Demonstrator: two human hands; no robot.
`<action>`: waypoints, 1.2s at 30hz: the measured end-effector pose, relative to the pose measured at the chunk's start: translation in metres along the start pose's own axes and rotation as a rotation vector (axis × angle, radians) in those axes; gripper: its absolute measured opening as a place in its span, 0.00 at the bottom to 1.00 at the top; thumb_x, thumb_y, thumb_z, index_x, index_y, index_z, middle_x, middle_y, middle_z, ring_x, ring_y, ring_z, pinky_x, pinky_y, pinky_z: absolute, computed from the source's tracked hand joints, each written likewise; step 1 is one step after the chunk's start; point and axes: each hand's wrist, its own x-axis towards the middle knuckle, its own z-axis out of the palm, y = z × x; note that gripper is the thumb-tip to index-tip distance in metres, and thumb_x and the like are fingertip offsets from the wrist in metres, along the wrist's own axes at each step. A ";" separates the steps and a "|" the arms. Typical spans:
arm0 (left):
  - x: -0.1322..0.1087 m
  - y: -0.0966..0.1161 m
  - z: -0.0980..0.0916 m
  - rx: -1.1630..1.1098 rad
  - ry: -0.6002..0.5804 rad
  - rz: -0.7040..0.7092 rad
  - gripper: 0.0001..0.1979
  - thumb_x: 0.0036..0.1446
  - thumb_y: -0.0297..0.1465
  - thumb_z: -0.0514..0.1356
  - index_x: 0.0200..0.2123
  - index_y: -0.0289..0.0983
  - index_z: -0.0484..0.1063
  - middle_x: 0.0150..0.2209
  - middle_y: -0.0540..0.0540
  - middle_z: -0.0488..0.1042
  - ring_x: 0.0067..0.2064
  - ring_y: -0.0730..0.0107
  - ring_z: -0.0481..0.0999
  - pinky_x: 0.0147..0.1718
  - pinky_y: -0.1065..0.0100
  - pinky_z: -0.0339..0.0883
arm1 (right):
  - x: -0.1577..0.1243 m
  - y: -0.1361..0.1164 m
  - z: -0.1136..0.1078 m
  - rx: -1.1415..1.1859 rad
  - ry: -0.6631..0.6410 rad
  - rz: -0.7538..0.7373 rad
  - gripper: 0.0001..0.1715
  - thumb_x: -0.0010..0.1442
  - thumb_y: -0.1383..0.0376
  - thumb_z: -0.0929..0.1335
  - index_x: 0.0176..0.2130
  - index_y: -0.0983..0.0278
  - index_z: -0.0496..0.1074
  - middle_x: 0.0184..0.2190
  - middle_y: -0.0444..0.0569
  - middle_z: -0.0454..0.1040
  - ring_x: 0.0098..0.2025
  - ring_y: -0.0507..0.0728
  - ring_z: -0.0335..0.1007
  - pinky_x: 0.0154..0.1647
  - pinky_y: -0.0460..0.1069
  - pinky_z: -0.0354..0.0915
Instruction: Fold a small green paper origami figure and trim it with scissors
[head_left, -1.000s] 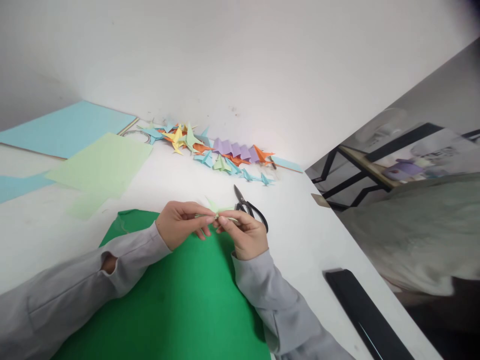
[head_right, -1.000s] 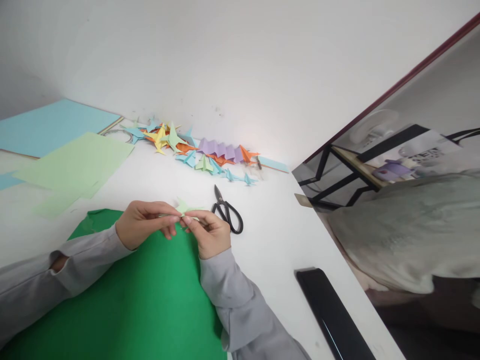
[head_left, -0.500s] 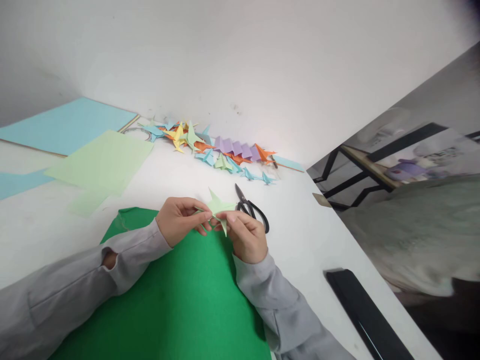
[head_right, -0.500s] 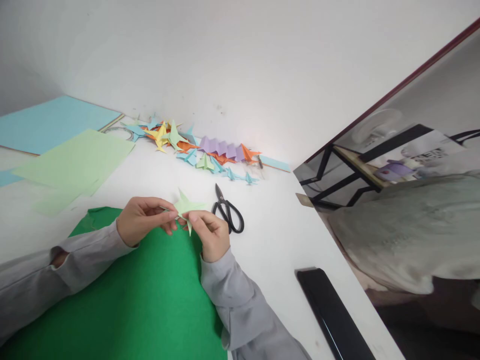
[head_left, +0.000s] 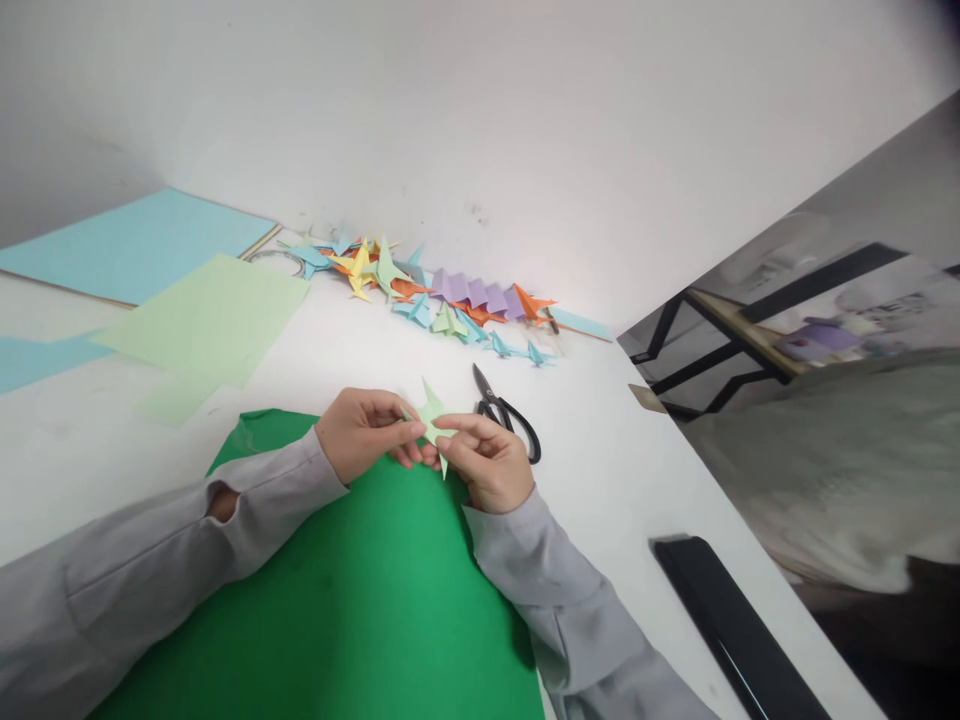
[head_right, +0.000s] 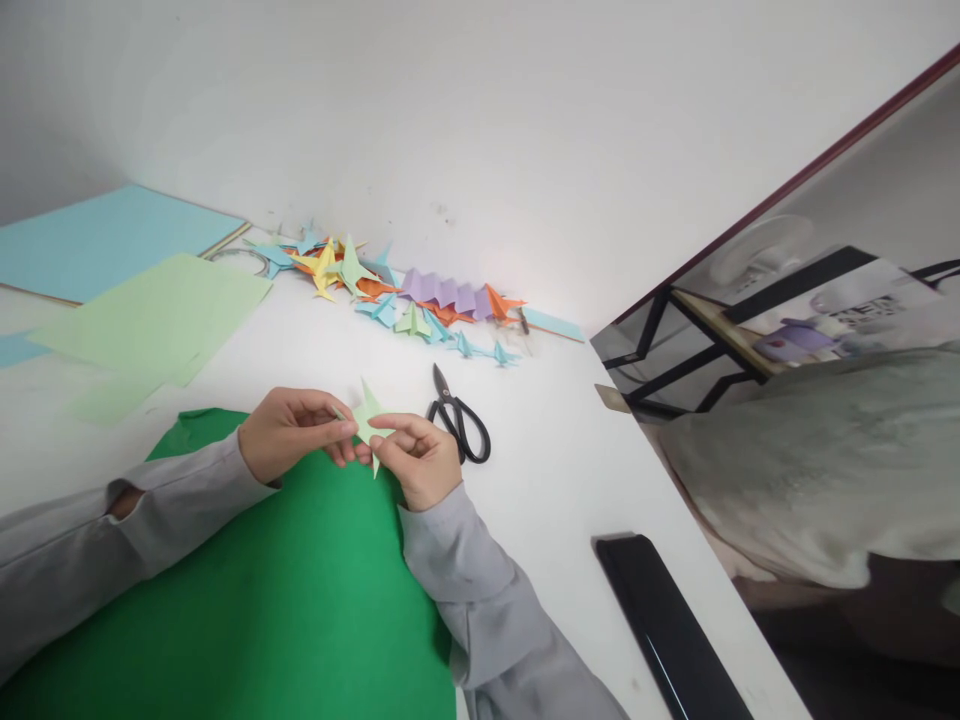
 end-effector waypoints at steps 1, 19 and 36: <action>0.000 0.000 0.000 -0.002 0.005 -0.008 0.11 0.40 0.33 0.65 0.23 0.30 0.71 0.17 0.47 0.73 0.19 0.71 0.73 0.20 0.70 0.71 | 0.000 0.000 0.000 0.004 -0.006 0.007 0.06 0.43 0.68 0.71 0.28 0.64 0.74 0.10 0.36 0.65 0.14 0.46 0.62 0.17 0.43 0.59; 0.002 -0.001 0.000 -0.162 0.067 -0.282 0.10 0.38 0.24 0.66 0.17 0.30 0.65 0.15 0.44 0.73 0.17 0.70 0.73 0.18 0.71 0.69 | 0.001 0.002 -0.005 0.040 -0.066 0.178 0.05 0.40 0.69 0.72 0.25 0.65 0.75 0.13 0.42 0.73 0.16 0.50 0.68 0.20 0.45 0.63; 0.002 0.001 0.003 -0.158 0.094 -0.294 0.11 0.41 0.18 0.62 0.15 0.30 0.62 0.13 0.43 0.72 0.17 0.69 0.73 0.17 0.72 0.68 | -0.001 0.003 -0.004 -0.015 -0.060 0.160 0.05 0.40 0.69 0.73 0.24 0.65 0.75 0.14 0.42 0.74 0.16 0.48 0.68 0.20 0.43 0.62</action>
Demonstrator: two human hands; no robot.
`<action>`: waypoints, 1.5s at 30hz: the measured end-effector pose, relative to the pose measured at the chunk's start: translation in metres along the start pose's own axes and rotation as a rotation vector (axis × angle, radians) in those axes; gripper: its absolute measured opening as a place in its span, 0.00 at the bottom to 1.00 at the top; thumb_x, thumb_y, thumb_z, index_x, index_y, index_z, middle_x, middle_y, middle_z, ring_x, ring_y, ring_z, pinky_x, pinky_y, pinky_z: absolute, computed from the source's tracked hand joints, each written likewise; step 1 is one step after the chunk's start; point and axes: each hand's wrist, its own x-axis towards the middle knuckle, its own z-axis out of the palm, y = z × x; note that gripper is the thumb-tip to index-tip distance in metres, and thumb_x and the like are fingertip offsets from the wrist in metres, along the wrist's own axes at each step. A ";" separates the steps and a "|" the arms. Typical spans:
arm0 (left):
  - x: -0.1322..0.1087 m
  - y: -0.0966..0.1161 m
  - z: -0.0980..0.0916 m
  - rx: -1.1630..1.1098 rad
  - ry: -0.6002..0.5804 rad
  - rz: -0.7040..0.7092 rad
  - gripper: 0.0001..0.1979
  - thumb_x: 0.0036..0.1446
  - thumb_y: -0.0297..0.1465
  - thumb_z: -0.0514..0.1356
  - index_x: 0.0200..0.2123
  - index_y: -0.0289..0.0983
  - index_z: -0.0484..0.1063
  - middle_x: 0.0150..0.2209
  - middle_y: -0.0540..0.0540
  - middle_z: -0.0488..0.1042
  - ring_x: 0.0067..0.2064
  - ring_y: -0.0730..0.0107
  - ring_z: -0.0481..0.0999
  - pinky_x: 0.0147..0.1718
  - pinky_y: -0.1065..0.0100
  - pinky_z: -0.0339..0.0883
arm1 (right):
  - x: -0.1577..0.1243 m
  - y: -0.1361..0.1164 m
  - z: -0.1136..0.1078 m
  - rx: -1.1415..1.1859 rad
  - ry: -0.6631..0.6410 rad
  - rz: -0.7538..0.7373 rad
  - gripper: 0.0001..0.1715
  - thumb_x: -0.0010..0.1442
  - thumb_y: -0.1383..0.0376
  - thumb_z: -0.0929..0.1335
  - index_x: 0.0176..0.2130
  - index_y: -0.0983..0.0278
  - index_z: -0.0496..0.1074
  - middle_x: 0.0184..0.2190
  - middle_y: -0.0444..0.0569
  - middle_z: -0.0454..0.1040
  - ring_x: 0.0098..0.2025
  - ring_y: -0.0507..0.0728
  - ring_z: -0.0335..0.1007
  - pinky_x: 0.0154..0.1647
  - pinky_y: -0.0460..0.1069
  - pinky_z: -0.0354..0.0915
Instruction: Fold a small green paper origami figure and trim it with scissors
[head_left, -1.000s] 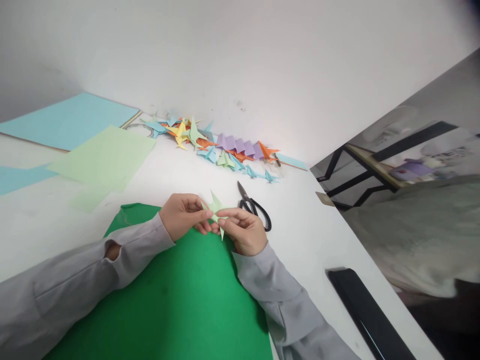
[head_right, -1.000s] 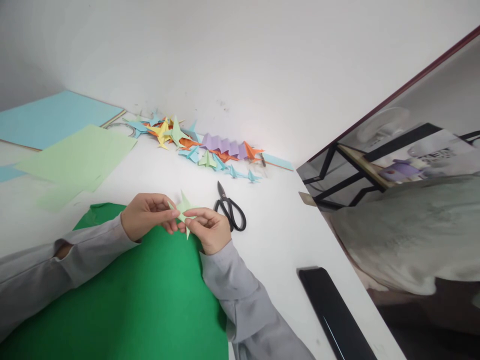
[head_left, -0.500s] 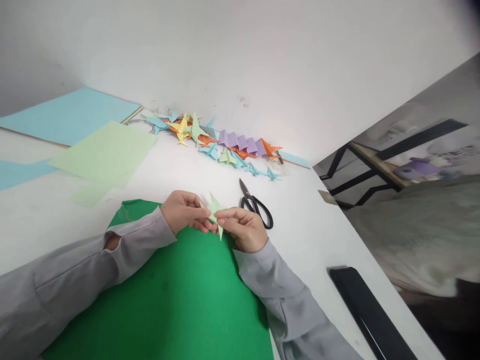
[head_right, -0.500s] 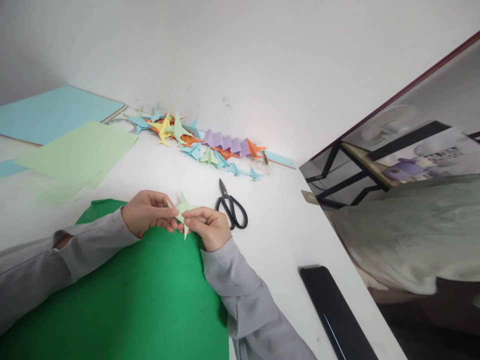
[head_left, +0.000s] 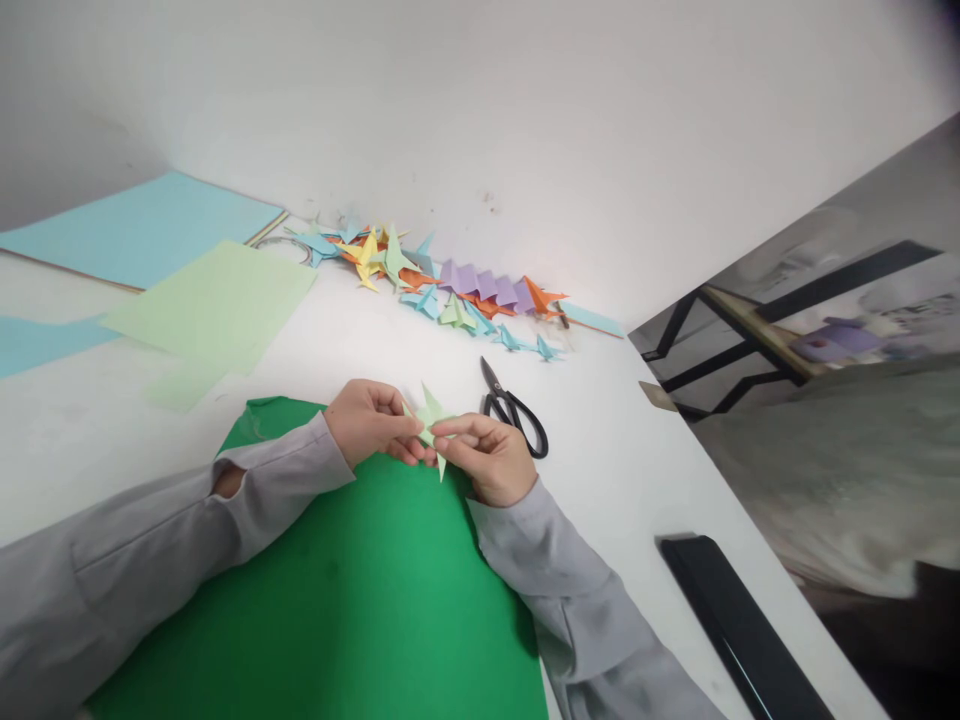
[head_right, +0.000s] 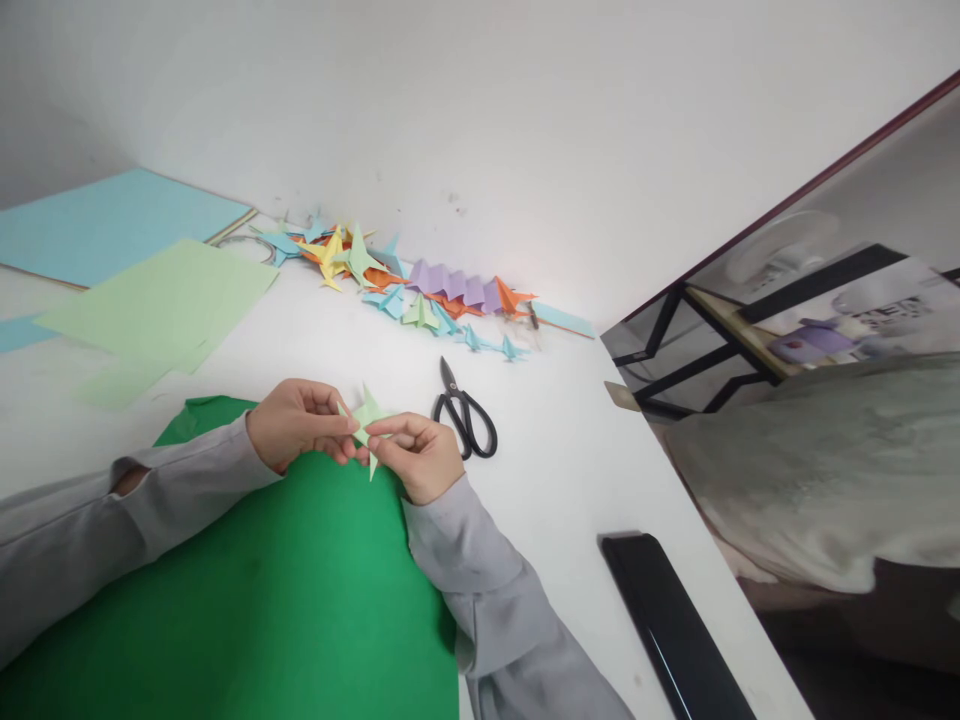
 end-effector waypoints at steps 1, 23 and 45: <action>0.000 0.000 0.000 0.001 -0.007 0.002 0.11 0.41 0.18 0.62 0.15 0.30 0.62 0.13 0.43 0.72 0.17 0.69 0.73 0.17 0.72 0.68 | 0.000 0.000 0.000 -0.005 0.003 -0.005 0.06 0.40 0.69 0.73 0.25 0.65 0.75 0.14 0.43 0.74 0.16 0.48 0.67 0.19 0.43 0.61; 0.000 0.003 -0.001 -0.015 -0.026 -0.047 0.12 0.38 0.24 0.66 0.17 0.31 0.62 0.13 0.44 0.72 0.15 0.71 0.71 0.15 0.72 0.67 | -0.002 -0.004 0.004 0.052 0.018 0.016 0.06 0.38 0.69 0.73 0.23 0.66 0.73 0.15 0.44 0.74 0.17 0.49 0.68 0.22 0.44 0.64; 0.000 0.002 0.002 0.020 0.019 -0.028 0.14 0.39 0.23 0.66 0.20 0.32 0.60 0.12 0.48 0.71 0.14 0.73 0.70 0.14 0.74 0.65 | -0.003 -0.006 0.008 0.021 0.065 -0.016 0.04 0.39 0.71 0.71 0.22 0.66 0.72 0.12 0.41 0.72 0.15 0.48 0.66 0.19 0.44 0.62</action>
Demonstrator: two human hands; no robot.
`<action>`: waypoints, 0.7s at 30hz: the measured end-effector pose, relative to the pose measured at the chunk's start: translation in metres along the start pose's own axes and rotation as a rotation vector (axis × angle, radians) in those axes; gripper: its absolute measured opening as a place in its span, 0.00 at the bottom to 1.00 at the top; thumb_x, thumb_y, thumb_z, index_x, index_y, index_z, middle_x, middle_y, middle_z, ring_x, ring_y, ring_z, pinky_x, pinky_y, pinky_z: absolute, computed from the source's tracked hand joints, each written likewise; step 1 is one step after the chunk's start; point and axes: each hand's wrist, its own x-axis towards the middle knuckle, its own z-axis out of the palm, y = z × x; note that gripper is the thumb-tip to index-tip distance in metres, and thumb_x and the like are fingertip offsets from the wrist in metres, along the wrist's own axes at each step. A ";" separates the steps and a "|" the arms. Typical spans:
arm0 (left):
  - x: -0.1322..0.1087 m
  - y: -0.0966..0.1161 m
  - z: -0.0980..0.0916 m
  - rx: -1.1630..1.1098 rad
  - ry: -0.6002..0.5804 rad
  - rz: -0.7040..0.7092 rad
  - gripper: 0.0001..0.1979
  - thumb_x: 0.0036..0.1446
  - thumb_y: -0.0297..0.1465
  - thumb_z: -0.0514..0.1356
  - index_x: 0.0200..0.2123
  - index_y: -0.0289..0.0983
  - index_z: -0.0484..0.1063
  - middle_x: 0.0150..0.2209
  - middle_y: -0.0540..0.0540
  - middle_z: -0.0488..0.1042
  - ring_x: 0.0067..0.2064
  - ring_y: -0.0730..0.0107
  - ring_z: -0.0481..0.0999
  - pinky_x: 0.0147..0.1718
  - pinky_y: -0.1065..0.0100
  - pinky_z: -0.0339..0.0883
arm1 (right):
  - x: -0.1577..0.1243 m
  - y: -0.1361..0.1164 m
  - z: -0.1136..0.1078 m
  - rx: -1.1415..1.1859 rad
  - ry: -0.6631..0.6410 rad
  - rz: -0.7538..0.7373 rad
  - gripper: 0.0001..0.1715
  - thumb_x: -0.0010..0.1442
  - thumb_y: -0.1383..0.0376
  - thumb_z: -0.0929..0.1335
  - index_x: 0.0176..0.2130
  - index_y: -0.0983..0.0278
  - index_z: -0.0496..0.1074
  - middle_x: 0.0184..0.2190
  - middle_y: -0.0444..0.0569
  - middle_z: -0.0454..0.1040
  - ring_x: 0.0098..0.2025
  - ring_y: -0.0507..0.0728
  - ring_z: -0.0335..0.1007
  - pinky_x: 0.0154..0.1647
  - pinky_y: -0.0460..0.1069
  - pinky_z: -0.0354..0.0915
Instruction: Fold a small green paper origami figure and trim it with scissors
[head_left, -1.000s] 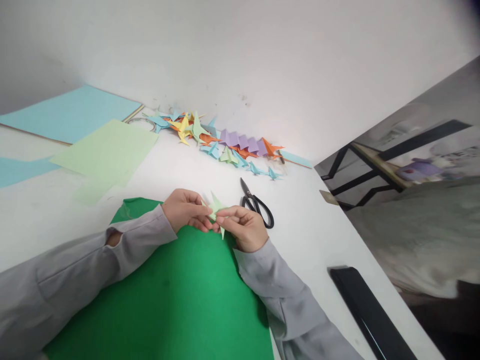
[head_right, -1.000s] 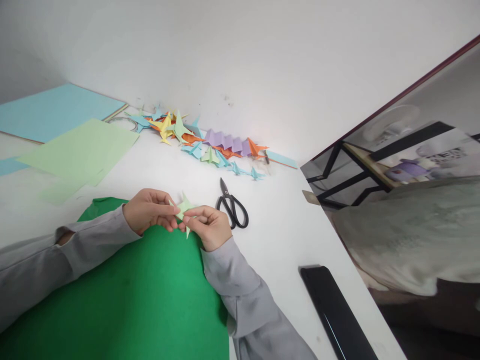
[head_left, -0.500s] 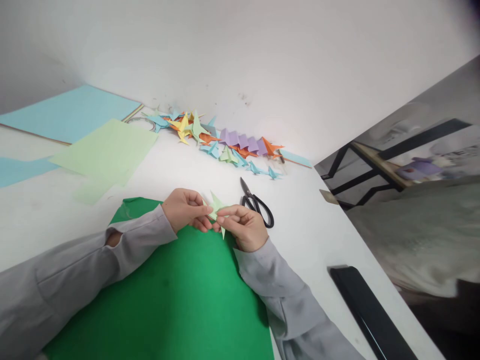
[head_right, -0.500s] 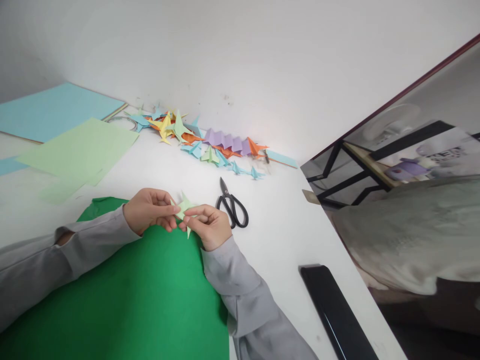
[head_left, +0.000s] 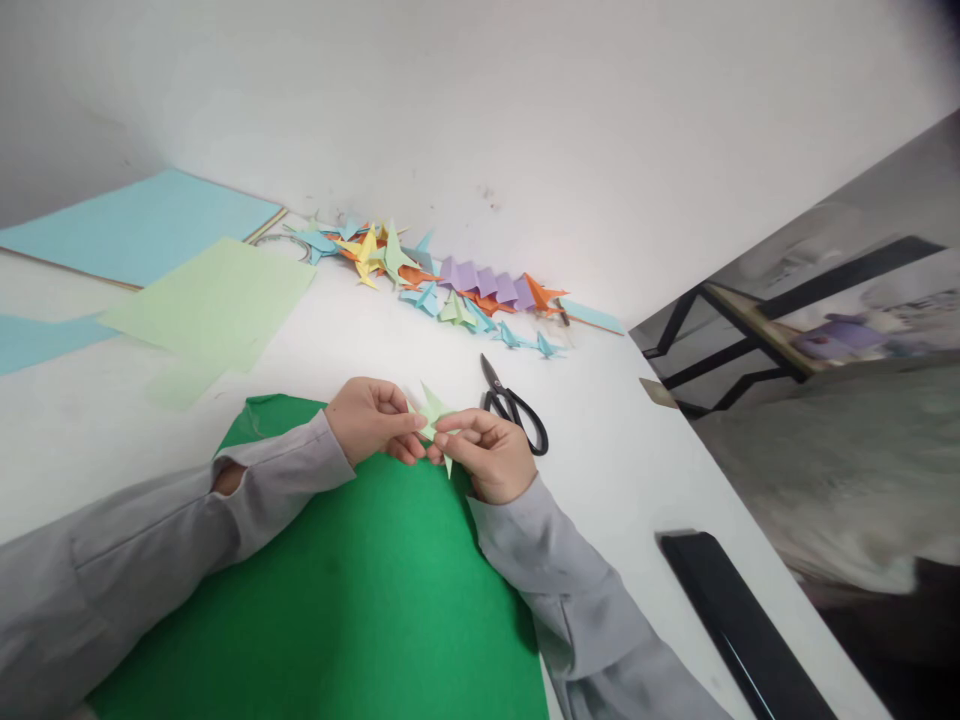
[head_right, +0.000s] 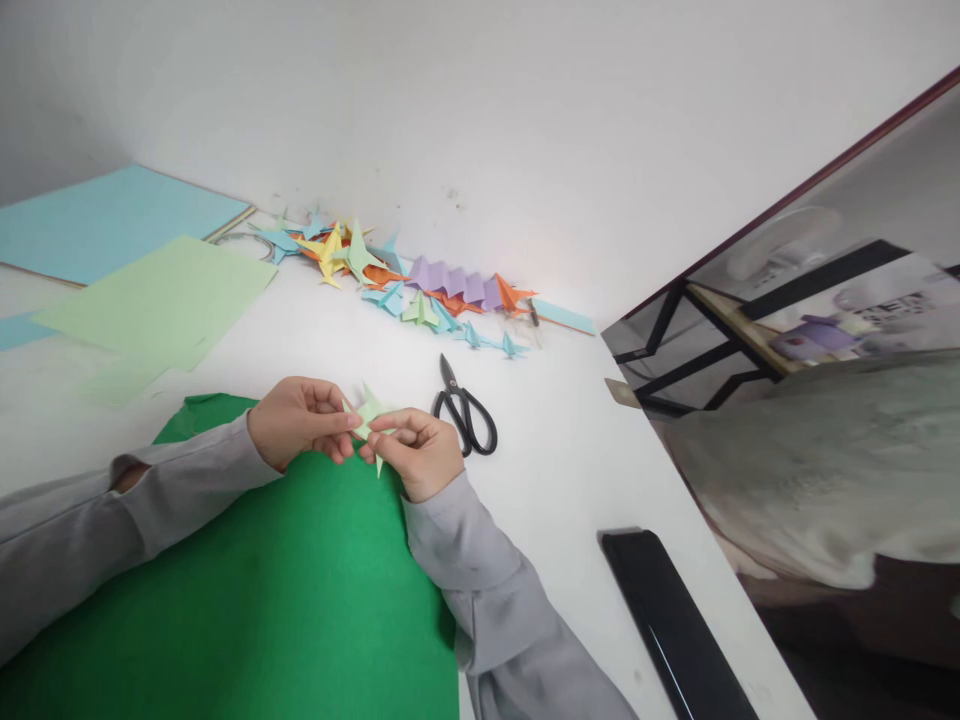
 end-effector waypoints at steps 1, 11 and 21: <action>0.000 0.000 0.000 -0.002 0.010 0.005 0.15 0.39 0.23 0.66 0.21 0.33 0.59 0.11 0.49 0.70 0.14 0.72 0.70 0.13 0.73 0.65 | 0.000 0.000 0.000 -0.001 0.001 -0.003 0.04 0.38 0.71 0.71 0.22 0.66 0.72 0.12 0.41 0.72 0.15 0.48 0.66 0.19 0.44 0.62; 0.001 -0.002 -0.002 -0.015 -0.033 0.039 0.21 0.35 0.29 0.69 0.22 0.36 0.55 0.10 0.51 0.68 0.14 0.70 0.70 0.12 0.73 0.65 | 0.001 0.002 -0.002 -0.005 0.008 -0.005 0.05 0.38 0.71 0.71 0.23 0.65 0.72 0.11 0.41 0.71 0.15 0.49 0.67 0.18 0.44 0.63; 0.001 -0.005 -0.001 -0.002 -0.087 0.058 0.26 0.31 0.26 0.70 0.27 0.36 0.54 0.09 0.56 0.66 0.15 0.69 0.71 0.15 0.71 0.67 | 0.001 0.004 -0.001 0.018 -0.002 -0.016 0.08 0.37 0.70 0.73 0.24 0.65 0.73 0.12 0.42 0.72 0.16 0.49 0.68 0.19 0.44 0.64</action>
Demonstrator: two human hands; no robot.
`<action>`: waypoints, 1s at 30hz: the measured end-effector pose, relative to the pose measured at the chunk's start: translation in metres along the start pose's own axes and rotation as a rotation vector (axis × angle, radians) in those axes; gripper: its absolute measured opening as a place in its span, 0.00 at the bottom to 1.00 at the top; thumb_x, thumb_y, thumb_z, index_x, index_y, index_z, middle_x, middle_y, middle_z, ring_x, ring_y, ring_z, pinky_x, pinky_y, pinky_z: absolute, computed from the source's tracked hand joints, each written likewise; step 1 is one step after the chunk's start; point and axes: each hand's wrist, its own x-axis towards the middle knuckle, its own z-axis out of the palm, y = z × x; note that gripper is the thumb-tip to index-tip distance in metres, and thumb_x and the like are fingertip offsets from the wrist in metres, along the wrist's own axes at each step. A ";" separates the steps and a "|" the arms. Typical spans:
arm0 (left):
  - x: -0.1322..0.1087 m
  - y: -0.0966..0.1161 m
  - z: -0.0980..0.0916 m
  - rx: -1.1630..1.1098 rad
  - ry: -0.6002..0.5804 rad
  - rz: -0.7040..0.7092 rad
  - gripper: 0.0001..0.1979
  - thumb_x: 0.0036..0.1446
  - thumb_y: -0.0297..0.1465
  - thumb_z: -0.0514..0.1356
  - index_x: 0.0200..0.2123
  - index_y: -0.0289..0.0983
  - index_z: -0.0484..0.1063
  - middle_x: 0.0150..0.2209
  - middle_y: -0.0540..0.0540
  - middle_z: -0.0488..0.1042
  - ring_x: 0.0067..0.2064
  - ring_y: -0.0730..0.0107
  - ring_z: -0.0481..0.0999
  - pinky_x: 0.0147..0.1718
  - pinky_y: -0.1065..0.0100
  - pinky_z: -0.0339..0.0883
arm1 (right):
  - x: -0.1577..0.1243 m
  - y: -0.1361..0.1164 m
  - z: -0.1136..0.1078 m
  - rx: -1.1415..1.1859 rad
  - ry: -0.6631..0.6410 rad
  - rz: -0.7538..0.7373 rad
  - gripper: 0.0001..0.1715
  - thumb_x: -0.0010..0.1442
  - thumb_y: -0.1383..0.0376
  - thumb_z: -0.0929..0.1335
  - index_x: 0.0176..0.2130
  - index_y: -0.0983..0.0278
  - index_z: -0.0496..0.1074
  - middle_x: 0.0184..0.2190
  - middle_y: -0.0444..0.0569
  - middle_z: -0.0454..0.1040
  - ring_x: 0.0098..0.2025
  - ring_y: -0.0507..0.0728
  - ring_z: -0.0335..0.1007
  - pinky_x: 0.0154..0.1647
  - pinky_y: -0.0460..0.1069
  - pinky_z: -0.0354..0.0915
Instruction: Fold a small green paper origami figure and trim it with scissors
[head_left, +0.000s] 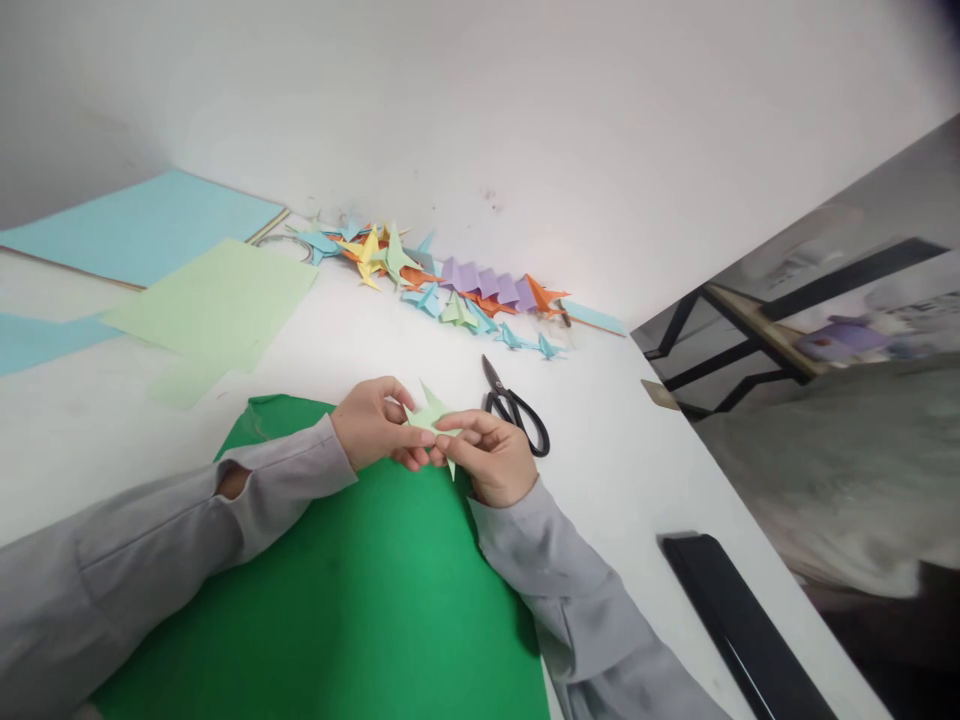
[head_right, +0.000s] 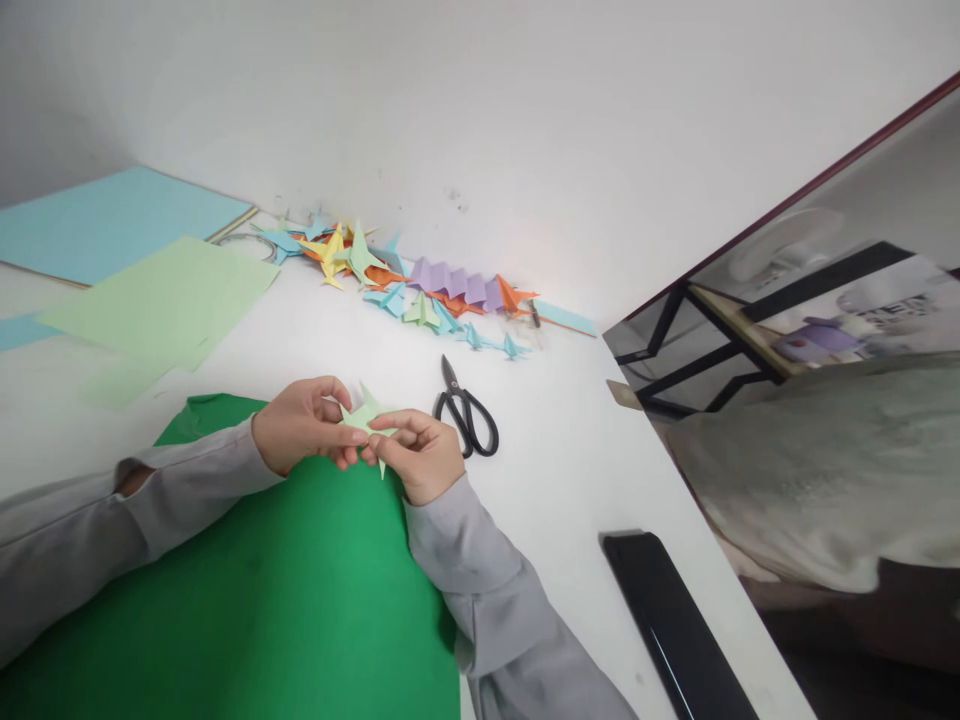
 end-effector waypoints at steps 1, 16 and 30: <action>0.000 0.000 0.000 0.013 -0.011 -0.008 0.26 0.31 0.26 0.70 0.28 0.36 0.54 0.10 0.55 0.67 0.15 0.70 0.71 0.14 0.72 0.66 | 0.000 0.001 0.000 0.001 -0.004 -0.003 0.08 0.37 0.70 0.73 0.24 0.65 0.73 0.12 0.41 0.72 0.16 0.49 0.68 0.19 0.44 0.64; -0.002 0.003 -0.006 -0.178 -0.114 -0.163 0.21 0.35 0.20 0.66 0.31 0.34 0.57 0.16 0.47 0.73 0.18 0.70 0.73 0.18 0.72 0.67 | -0.001 -0.003 -0.003 0.003 0.008 -0.028 0.09 0.38 0.72 0.71 0.26 0.64 0.74 0.09 0.38 0.69 0.13 0.48 0.65 0.17 0.43 0.62; -0.001 0.003 -0.001 -0.130 -0.071 -0.111 0.20 0.37 0.21 0.66 0.32 0.34 0.58 0.16 0.49 0.73 0.19 0.69 0.74 0.21 0.69 0.70 | 0.000 0.000 -0.004 -0.109 0.030 -0.105 0.09 0.41 0.70 0.70 0.29 0.65 0.73 0.11 0.38 0.68 0.15 0.48 0.65 0.18 0.43 0.60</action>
